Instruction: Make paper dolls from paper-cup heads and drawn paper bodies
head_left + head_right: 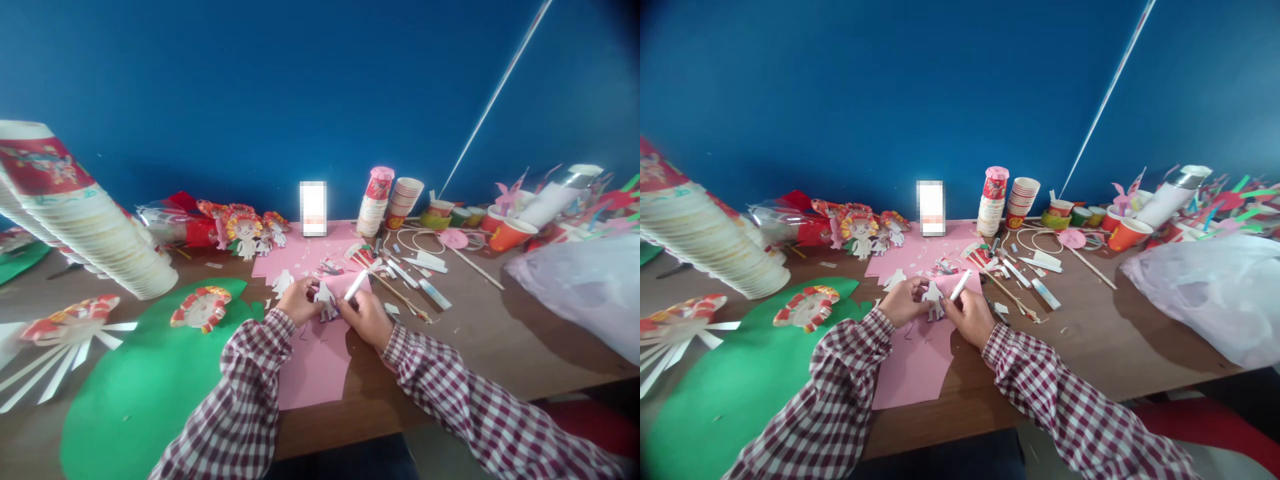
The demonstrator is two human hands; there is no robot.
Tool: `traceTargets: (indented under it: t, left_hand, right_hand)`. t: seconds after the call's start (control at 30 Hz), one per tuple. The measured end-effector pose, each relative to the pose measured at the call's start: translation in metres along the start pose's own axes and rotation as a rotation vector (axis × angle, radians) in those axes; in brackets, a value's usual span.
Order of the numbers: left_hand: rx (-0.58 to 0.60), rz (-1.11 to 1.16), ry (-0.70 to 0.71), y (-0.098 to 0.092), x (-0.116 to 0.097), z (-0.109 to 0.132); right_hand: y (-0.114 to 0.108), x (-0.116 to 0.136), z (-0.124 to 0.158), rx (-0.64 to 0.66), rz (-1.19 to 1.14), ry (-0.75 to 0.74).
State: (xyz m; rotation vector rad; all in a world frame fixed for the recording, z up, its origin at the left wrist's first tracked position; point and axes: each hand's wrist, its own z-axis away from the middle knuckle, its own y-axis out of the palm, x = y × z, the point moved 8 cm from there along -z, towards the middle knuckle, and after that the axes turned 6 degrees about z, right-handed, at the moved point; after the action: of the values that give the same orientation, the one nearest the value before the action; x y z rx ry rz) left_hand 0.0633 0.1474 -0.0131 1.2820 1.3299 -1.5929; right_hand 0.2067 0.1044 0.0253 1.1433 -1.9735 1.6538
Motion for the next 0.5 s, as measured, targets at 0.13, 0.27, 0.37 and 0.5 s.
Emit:
traceTargets:
  t: [0.13, 0.27, 0.37, 0.5]
  left_hand:
    - [0.004, -0.008, -0.001, 0.0003, -0.0006, 0.0005]
    - [0.008, -0.013, -0.007, 0.0002, -0.0019, 0.0012]
    - [0.006, -0.015, -0.01, -0.0001, -0.0029, 0.0014]
    - [0.009, -0.016, -0.012, 0.0001, -0.0046, 0.0016]
  right_hand:
    - [-0.0009, 0.0, -0.0002, -0.012, -0.004, 0.0]
    - [-0.0016, 0.0, -0.0008, -0.023, -0.01, -0.002]
    - [-0.0021, -0.0004, -0.0008, -0.03, -0.008, 0.001]
    - [-0.0042, -0.001, -0.0008, -0.05, -0.028, 0.01]
